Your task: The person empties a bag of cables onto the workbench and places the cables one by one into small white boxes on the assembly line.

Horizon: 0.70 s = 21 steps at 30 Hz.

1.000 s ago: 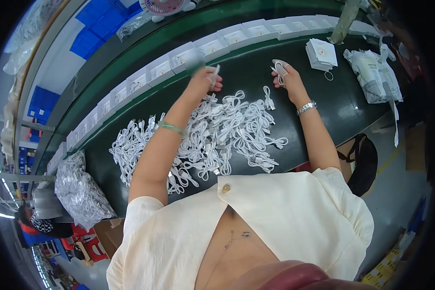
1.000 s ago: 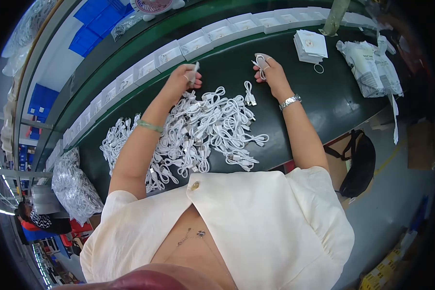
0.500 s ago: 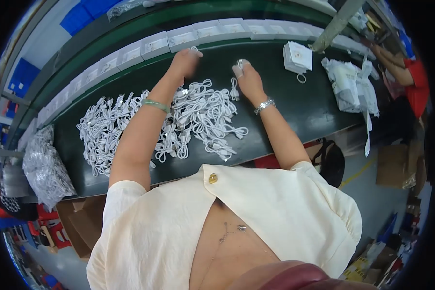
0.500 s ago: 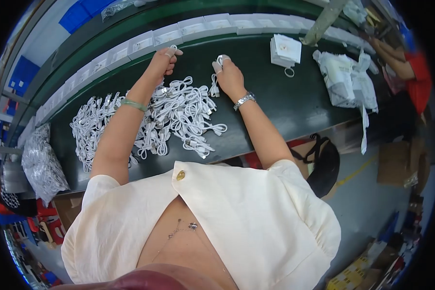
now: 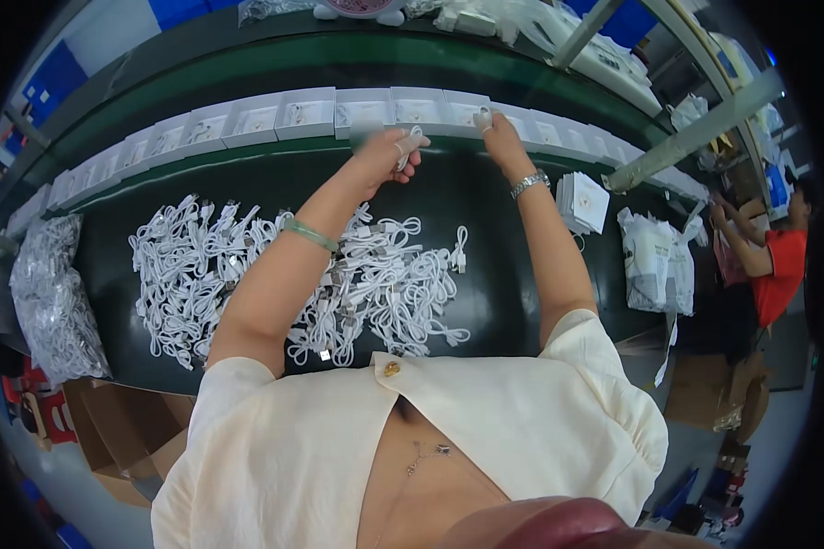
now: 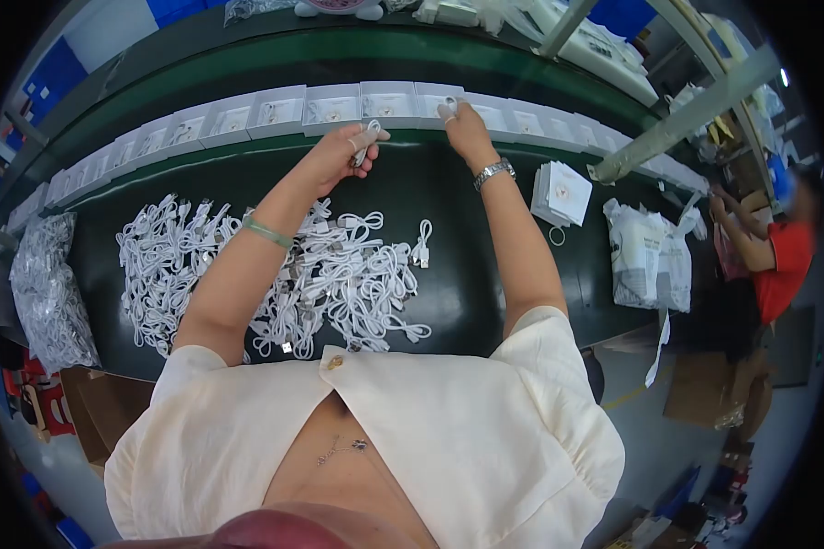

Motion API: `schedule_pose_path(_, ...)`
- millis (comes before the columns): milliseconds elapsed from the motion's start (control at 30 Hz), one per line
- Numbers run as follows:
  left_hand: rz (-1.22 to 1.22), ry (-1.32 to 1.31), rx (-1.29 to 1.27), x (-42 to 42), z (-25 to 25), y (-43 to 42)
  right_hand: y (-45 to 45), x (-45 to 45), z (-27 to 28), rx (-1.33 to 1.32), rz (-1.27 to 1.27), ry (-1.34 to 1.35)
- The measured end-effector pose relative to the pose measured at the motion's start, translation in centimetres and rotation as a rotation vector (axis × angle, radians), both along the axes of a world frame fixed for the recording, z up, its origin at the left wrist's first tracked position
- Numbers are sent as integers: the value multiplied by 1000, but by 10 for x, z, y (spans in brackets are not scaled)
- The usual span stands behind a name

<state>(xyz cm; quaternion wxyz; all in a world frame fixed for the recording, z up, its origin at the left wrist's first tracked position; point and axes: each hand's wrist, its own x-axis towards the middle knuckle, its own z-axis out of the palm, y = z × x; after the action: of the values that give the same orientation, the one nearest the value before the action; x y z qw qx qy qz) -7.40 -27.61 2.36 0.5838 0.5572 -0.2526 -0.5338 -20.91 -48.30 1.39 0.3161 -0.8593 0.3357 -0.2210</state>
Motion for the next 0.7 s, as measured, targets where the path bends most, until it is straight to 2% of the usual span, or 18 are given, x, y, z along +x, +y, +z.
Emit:
schedule_pose_path(67,45,91,14,2,-4,3,-23,19,-6,-267,-25,100)
schedule_pose_path(167,115,166,-20,2,-1,8,-34,41,-1,-280,22,273)
schedule_pose_path(300,131,132,-58,4,3,10,-38,73,-13,-387,76,384)
schedule_pose_path(400,116,53,-24,8,0,11,-34,95,-29,-360,6,413)
schedule_pose_path(533,146,25,2,13,2,11,-33,102,-33,-351,36,438)
schedule_pose_path(600,129,35,16,10,-1,12,-34,94,-21,-320,221,514)
schedule_pose_path(633,160,36,5,10,-3,10,-32,90,-18,-316,220,522)
schedule_pose_path(700,184,39,-4,7,-6,7,-24,80,-8,-91,226,300)
